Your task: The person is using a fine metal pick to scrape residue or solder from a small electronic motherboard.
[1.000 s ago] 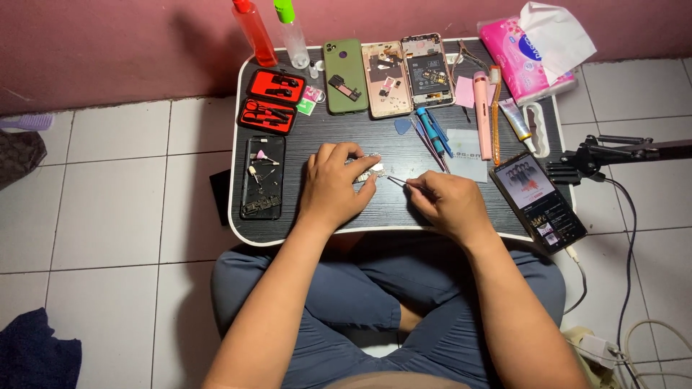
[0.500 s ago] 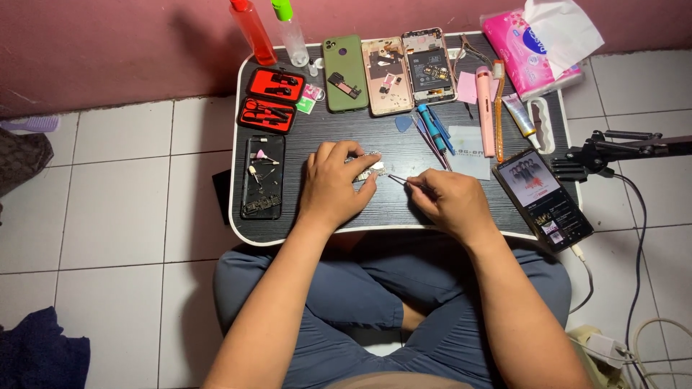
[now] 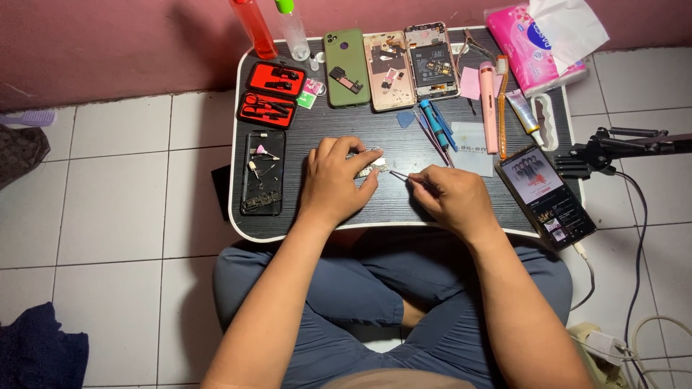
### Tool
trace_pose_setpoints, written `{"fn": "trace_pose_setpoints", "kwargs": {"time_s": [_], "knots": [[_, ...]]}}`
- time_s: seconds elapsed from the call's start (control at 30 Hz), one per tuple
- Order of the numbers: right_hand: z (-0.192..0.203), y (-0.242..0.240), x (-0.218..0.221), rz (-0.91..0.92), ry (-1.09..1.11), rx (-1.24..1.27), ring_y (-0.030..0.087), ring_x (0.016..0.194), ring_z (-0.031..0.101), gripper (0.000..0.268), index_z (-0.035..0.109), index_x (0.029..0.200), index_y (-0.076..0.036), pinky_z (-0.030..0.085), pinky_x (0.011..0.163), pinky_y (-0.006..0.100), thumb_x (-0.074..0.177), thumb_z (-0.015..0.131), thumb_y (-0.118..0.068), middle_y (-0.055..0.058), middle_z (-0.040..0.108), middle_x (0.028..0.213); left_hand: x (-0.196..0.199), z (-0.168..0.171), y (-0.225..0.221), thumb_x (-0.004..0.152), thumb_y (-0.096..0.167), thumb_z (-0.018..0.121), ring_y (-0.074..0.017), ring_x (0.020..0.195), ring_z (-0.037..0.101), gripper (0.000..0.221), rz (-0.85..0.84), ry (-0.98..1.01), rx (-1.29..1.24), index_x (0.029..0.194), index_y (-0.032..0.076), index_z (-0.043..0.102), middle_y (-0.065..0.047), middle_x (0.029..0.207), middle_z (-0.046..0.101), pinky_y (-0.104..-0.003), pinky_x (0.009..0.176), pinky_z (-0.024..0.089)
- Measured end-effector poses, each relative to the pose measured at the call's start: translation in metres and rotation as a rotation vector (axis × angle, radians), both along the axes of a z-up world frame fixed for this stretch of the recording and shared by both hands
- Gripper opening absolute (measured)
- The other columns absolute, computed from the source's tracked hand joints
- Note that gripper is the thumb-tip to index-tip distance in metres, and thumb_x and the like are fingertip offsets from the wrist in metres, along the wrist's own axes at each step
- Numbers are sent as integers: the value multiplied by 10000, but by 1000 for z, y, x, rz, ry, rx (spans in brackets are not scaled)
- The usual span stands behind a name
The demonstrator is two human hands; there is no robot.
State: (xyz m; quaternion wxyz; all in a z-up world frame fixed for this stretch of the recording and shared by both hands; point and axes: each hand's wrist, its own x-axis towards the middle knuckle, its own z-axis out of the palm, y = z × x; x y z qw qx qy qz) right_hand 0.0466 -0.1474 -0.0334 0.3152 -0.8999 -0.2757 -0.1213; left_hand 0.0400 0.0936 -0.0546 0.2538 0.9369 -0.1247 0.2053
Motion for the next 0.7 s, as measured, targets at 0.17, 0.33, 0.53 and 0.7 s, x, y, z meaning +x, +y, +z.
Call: {"fn": "trace_pose_setpoints", "kwargs": {"time_s": [0.17,0.33,0.53,0.7], "knots": [[-3,-1,1,2,2,5,318,686,723,117,738,903,-136,568,610,389,937,761,-246,93,707,664,0,0,0,857,373,692,-238,1081,583,253,-1,-2,1,1088,302,766,34,1061,605,-413,869,454],[-2,-1,0,-1,5,9,313,689,727,115,741,897,-136,567,612,382,931,768,-242,91,714,666,0,1,0,852,362,699,-243,1080,585,252,-8,-3,3,1085,296,771,29,1064,607,-415,866,456],[-2,-1,1,10,14,19,311,691,729,126,736,890,-130,567,611,379,935,770,-243,89,719,675,0,0,1,855,360,698,-242,1085,582,255,-10,-1,0,1093,302,767,32,1066,604,-413,867,454],[-4,-1,2,6,-12,11,317,684,721,118,733,897,-133,566,605,388,939,763,-239,89,711,675,0,-1,1,857,363,701,-239,1077,582,252,-10,-19,-4,1092,305,768,31,1061,603,-408,872,450]]}}
